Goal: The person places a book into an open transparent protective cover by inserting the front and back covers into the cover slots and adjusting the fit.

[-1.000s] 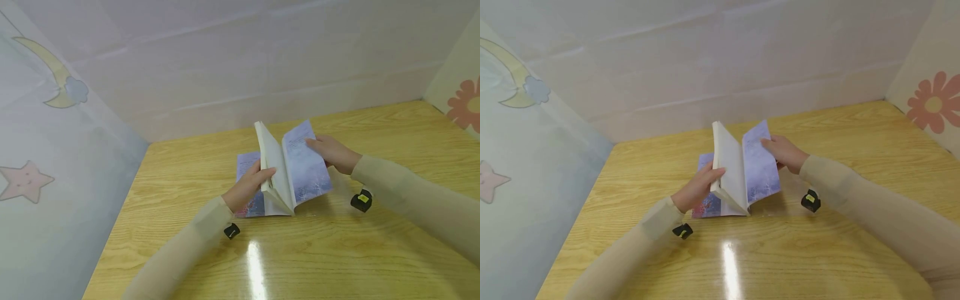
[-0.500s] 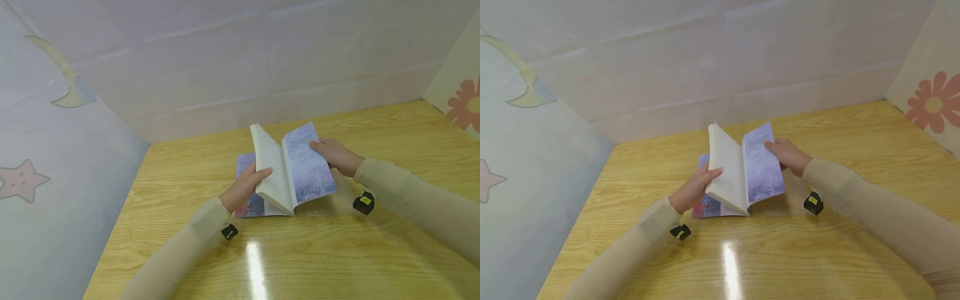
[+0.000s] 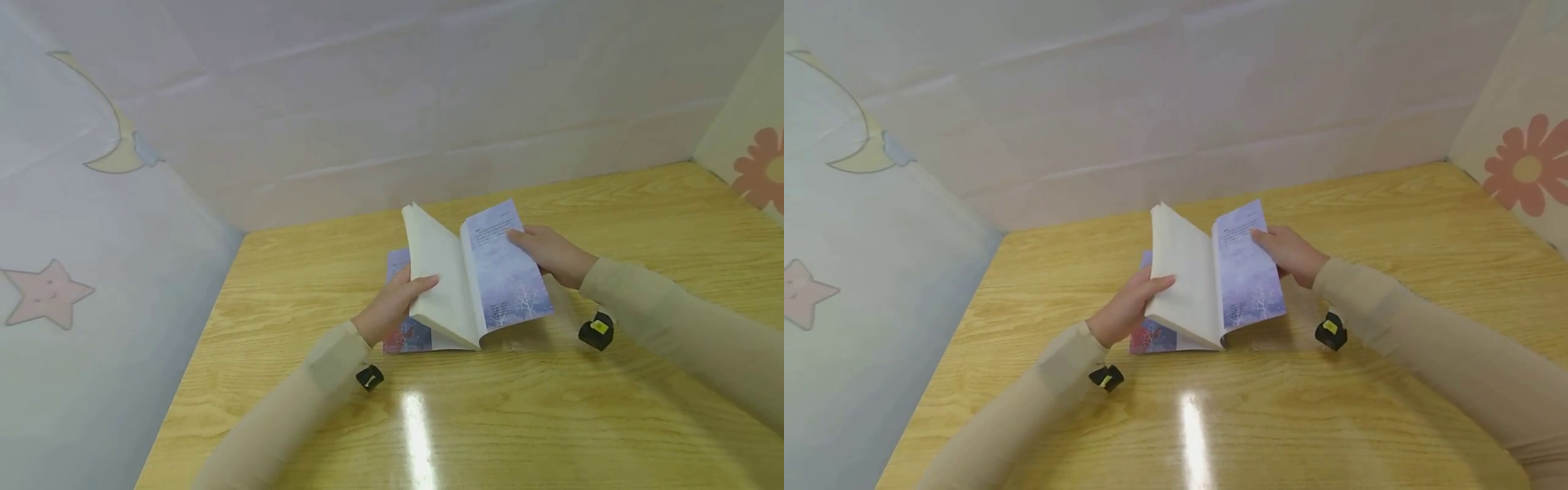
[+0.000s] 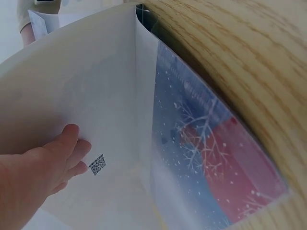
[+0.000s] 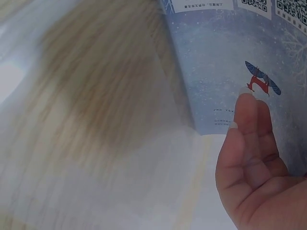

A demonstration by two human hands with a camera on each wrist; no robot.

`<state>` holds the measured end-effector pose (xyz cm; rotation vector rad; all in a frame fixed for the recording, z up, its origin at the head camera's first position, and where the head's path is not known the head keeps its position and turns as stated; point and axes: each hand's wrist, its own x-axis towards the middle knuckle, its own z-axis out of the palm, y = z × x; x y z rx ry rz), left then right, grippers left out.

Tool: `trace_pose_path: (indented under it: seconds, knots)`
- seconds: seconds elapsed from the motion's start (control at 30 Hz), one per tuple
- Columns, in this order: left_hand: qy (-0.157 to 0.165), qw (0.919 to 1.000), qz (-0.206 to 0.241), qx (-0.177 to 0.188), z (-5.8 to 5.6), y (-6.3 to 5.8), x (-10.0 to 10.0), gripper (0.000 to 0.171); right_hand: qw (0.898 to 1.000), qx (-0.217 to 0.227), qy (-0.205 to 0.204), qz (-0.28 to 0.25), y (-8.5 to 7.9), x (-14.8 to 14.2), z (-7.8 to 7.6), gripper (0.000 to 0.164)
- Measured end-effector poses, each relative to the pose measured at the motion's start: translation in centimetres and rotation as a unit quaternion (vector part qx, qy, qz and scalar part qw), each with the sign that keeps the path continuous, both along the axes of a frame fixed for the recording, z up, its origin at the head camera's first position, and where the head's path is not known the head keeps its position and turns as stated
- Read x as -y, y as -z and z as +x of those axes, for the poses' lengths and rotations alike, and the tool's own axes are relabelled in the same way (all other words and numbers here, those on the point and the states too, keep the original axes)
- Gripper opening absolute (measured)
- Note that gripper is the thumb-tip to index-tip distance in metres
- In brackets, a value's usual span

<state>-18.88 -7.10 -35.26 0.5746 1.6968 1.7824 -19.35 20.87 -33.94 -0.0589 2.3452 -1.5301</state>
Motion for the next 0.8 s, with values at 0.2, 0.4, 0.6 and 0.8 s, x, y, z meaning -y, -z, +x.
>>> trace_pose_path:
  seconds: [0.2, 0.4, 0.6, 0.8]
  knots:
    - [-0.025, 0.9992, -0.007, 0.03, -0.3, 0.2, 0.4, 0.051, 1.0, -0.003, 0.005, 0.007, 0.1, -0.3, -0.1, 0.061]
    - [-0.08, 0.9956, -0.007, 0.048, -0.6, 0.6, 0.8, 0.055, 1.0, -0.007, 0.016, 0.011, -0.1, -0.4, -0.1, 0.062]
    - [-0.125, 0.9899, 0.002, 0.068, -0.9, 1.1, 1.2, 0.055, 1.0, -0.002, 0.025, -0.018, -0.1, -0.3, 0.0, 0.06]
    - [-0.132, 0.9888, 0.001, 0.07, -1.1, 1.3, 1.7, 0.054, 0.998, 0.004, 0.029, -0.046, 0.6, -0.7, 0.2, 0.06]
